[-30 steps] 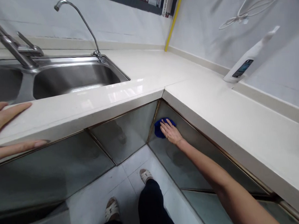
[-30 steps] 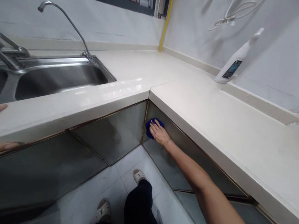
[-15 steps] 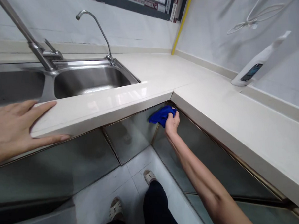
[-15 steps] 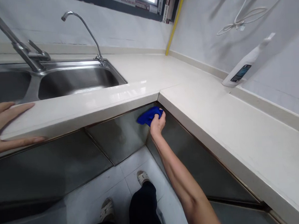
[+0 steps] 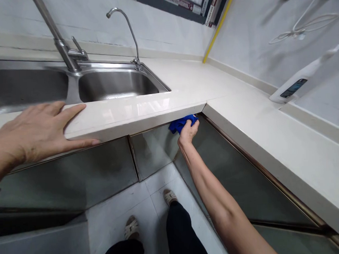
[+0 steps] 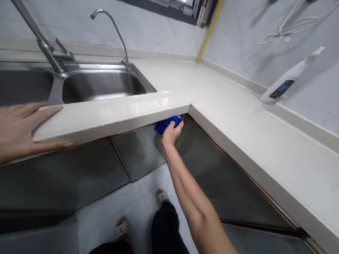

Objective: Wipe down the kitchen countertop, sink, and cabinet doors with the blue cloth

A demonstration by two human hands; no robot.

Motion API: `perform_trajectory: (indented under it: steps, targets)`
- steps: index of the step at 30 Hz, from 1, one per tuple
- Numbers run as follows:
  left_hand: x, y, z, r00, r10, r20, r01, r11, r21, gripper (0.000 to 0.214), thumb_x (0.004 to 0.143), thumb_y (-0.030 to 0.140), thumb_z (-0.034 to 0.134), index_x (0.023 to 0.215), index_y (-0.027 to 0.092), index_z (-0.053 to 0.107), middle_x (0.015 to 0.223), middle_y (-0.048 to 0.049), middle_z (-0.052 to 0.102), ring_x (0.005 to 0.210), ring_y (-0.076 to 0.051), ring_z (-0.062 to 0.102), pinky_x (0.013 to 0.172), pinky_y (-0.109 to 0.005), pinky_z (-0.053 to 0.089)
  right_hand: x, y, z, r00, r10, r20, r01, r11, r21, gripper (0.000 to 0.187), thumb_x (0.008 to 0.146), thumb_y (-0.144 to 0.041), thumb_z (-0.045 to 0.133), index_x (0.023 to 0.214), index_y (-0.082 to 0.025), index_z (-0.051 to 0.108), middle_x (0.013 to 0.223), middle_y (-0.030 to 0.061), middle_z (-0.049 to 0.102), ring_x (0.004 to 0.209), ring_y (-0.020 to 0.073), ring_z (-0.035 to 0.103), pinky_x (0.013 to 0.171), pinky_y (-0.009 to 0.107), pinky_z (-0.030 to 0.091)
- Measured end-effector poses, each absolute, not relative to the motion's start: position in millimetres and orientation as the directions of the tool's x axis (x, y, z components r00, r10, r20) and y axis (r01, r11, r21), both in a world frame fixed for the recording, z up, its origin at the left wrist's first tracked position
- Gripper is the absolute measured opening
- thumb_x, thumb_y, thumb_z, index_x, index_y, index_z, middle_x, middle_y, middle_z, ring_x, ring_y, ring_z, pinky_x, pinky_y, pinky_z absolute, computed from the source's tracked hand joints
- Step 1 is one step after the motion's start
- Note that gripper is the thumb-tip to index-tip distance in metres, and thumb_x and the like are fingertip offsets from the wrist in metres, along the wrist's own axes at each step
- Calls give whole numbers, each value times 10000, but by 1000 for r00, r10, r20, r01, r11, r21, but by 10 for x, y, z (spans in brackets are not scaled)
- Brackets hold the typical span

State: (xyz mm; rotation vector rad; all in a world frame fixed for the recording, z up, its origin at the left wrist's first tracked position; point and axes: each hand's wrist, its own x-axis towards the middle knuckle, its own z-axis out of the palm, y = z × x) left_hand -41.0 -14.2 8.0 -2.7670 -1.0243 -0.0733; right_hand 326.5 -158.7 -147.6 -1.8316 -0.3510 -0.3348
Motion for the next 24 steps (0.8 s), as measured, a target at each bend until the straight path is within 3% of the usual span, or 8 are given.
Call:
perform_trajectory:
  steps: [3, 9, 12, 15, 20, 24]
  targets:
    - [-431, -117, 44, 774, 620, 128, 631, -740, -232, 1130, 772, 991, 167, 1560, 189, 276, 1310, -167, 451, 1183, -400, 489, 1049, -567, 448, 3011, -1525, -1460, 900, 50, 434, 432, -243, -868, 506, 941, -309, 263, 1353, -104, 473, 1195, 200, 673, 1081, 268, 675, 961, 434, 537]
    - [-419, -113, -6, 735, 662, 145, 676, -698, -237, 1297, 614, 1064, 42, 1563, 217, 294, 1340, -166, 458, 1219, -404, 488, 1088, -535, 431, 2550, -1539, -1302, 935, 108, 338, 345, -53, -937, 413, 874, -272, 373, 1258, -178, 494, 1332, 161, 632, 1191, 250, 629, 1052, 427, 485]
    - [-404, -131, -3, 728, 671, 140, 683, -693, -233, 1308, 605, 1066, 41, 1552, 209, 318, 1334, -169, 467, 1221, -412, 492, 1081, -538, 436, 2336, -1568, -1247, 937, 162, 309, 322, -58, -945, 433, 861, -253, 383, 1273, -163, 482, 1329, 188, 634, 1218, 270, 621, 1064, 453, 479]
    - [-414, -112, -16, 748, 643, 162, 662, -709, -241, 1277, 634, 1060, 73, 1542, 199, 331, 1313, -172, 478, 1199, -416, 505, 1071, -537, 442, 2083, -1581, -1290, 898, 241, 369, 398, -85, -913, 470, 851, -208, 366, 1308, -157, 465, 1424, 210, 576, 1281, 268, 594, 1087, 460, 471]
    - [-429, -75, -45, 757, 623, 198, 654, -714, -250, 1267, 647, 1062, 64, 1535, 201, 336, 1313, -176, 481, 1213, -425, 506, 1078, -545, 440, 1676, -1585, -1436, 792, 376, 481, 553, -110, -826, 492, 835, -120, 343, 1300, -160, 501, 1544, 188, 478, 1480, 248, 404, 1177, 482, 394]
    - [-411, -92, -43, 751, 631, 194, 660, -708, -252, 1307, 615, 1076, 42, 1530, 196, 348, 1304, -177, 493, 1195, -425, 523, 1069, -543, 449, 1460, -1590, -1456, 751, 434, 497, 601, -138, -787, 524, 810, -71, 347, 1294, -158, 529, 1566, 166, 458, 1511, 249, 346, 1195, 512, 377]
